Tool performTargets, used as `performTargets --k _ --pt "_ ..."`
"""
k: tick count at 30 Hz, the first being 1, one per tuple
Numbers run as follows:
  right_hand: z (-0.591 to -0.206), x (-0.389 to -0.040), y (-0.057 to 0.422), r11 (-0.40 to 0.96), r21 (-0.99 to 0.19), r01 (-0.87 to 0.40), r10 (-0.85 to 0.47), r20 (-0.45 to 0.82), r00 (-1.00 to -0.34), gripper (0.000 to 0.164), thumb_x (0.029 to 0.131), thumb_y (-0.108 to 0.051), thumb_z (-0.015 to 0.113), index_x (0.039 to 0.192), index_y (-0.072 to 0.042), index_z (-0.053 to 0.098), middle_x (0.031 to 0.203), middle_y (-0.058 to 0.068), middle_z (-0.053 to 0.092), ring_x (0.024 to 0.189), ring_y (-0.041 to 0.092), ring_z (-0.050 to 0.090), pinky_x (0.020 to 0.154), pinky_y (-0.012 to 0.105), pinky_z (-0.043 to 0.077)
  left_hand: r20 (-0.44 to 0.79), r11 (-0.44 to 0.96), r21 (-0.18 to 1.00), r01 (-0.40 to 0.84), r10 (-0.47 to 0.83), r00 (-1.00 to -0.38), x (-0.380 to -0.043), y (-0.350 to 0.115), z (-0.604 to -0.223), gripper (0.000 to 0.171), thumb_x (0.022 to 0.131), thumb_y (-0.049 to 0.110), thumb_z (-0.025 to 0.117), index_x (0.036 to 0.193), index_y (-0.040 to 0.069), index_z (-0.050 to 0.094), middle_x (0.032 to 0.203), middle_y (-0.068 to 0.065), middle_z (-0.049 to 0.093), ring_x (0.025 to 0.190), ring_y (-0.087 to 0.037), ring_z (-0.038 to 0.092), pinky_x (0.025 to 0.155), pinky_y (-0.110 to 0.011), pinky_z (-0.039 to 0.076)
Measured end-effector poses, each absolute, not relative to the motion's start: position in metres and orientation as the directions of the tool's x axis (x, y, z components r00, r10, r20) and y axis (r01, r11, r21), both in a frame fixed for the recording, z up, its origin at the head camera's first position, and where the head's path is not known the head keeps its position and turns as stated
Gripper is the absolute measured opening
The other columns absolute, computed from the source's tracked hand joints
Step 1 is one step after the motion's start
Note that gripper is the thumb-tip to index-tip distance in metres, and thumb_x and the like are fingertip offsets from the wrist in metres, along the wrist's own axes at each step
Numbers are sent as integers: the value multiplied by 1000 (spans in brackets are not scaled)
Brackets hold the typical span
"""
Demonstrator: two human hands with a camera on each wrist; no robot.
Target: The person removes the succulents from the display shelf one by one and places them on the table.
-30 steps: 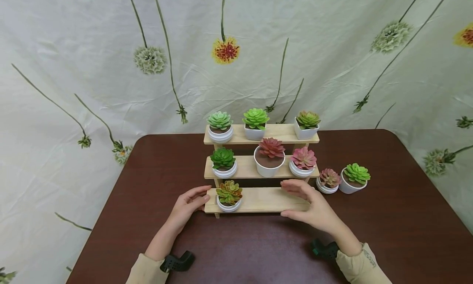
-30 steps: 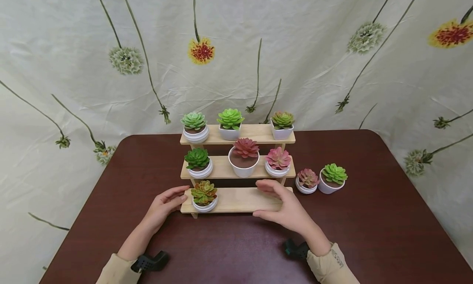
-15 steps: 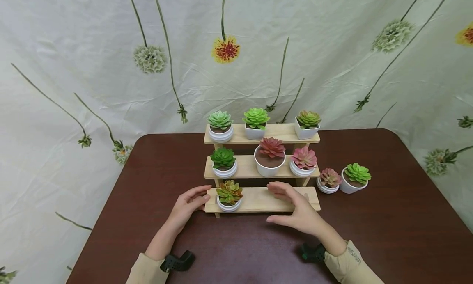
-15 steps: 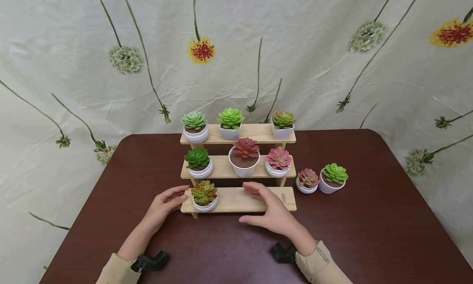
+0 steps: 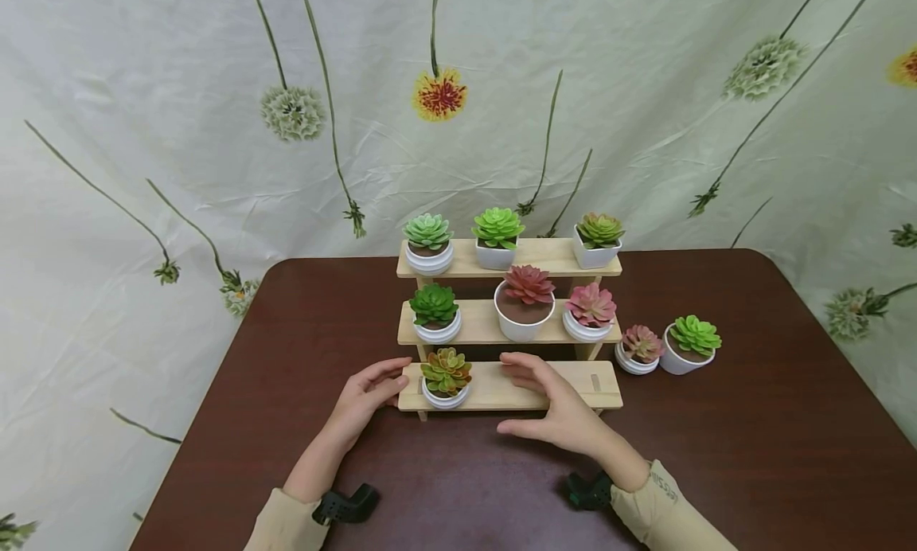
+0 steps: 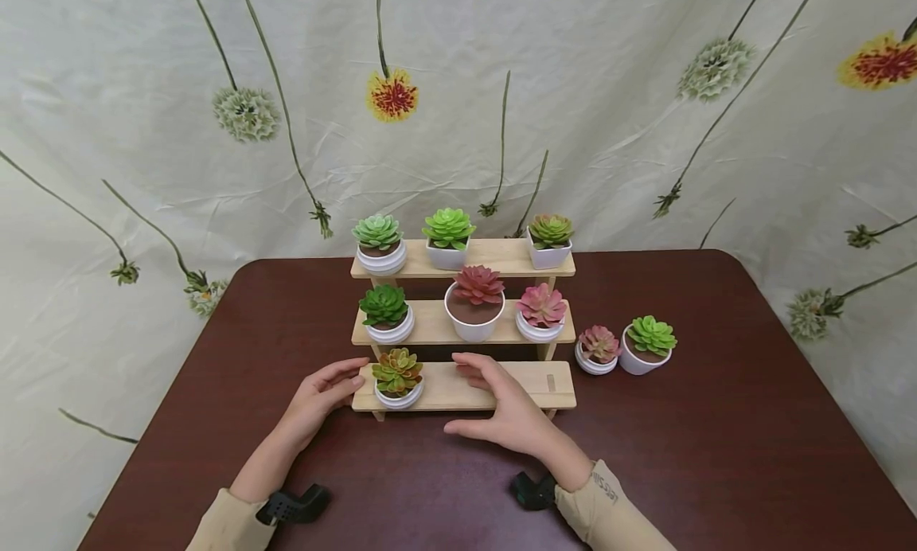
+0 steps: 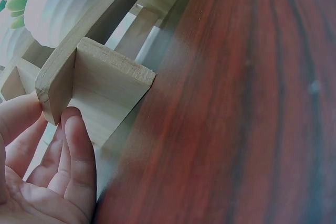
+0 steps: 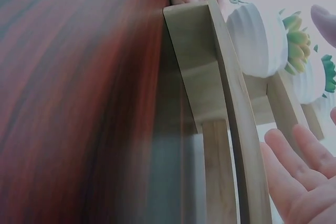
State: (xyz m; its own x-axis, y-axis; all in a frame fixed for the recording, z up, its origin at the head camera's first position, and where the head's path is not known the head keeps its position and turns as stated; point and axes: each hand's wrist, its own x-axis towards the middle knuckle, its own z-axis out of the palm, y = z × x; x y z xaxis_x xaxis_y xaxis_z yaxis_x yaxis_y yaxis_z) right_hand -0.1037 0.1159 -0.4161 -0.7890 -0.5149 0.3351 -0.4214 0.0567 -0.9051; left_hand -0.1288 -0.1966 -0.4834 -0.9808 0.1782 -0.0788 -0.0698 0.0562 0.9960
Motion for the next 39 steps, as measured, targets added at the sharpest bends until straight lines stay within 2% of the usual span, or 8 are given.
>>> performTargets --k 8,18,24,33,39 --pt "-415 -107 101 42 -908 -417 -520 337 -785 76 71 5 79 135 5 38 131 22 45 119 45 43 98 50 37 -69 49 997 -61 182 -981 -129 -196 -482 41 90 16 65 126 -1 57 116 -14 60 85 -14 61 69 -29 53" --pt "-415 -110 86 27 -902 -432 -514 358 -780 73 70 8 78 132 11 38 128 29 44 117 47 44 96 52 39 -65 51 997 -56 186 -980 -129 -197 -482 41 90 16 65 126 -1 57 116 -14 60 84 -13 61 69 -28 53" --pt "-414 -112 75 40 -894 -445 -514 364 -777 72 72 6 78 132 11 39 129 25 45 116 40 47 95 51 40 -74 48 997 -66 178 -981 -129 -197 -482 41 89 16 66 126 -1 57 117 -15 59 84 -13 61 68 -28 52" --pt "-447 -124 62 81 -890 -449 -504 352 -789 77 73 -8 81 138 -11 40 134 5 44 120 19 47 98 33 41 -71 50 997 -63 183 -981 -129 -197 -485 42 90 15 64 126 -4 56 116 -18 59 83 -12 60 69 -26 52" --pt "-421 -113 55 127 -889 -440 -481 333 -811 77 72 -1 80 137 0 39 134 15 44 121 25 45 96 37 43 -74 54 996 -65 182 -981 -129 -197 -485 41 90 15 64 126 -3 56 116 -17 59 83 -12 60 69 -26 52"
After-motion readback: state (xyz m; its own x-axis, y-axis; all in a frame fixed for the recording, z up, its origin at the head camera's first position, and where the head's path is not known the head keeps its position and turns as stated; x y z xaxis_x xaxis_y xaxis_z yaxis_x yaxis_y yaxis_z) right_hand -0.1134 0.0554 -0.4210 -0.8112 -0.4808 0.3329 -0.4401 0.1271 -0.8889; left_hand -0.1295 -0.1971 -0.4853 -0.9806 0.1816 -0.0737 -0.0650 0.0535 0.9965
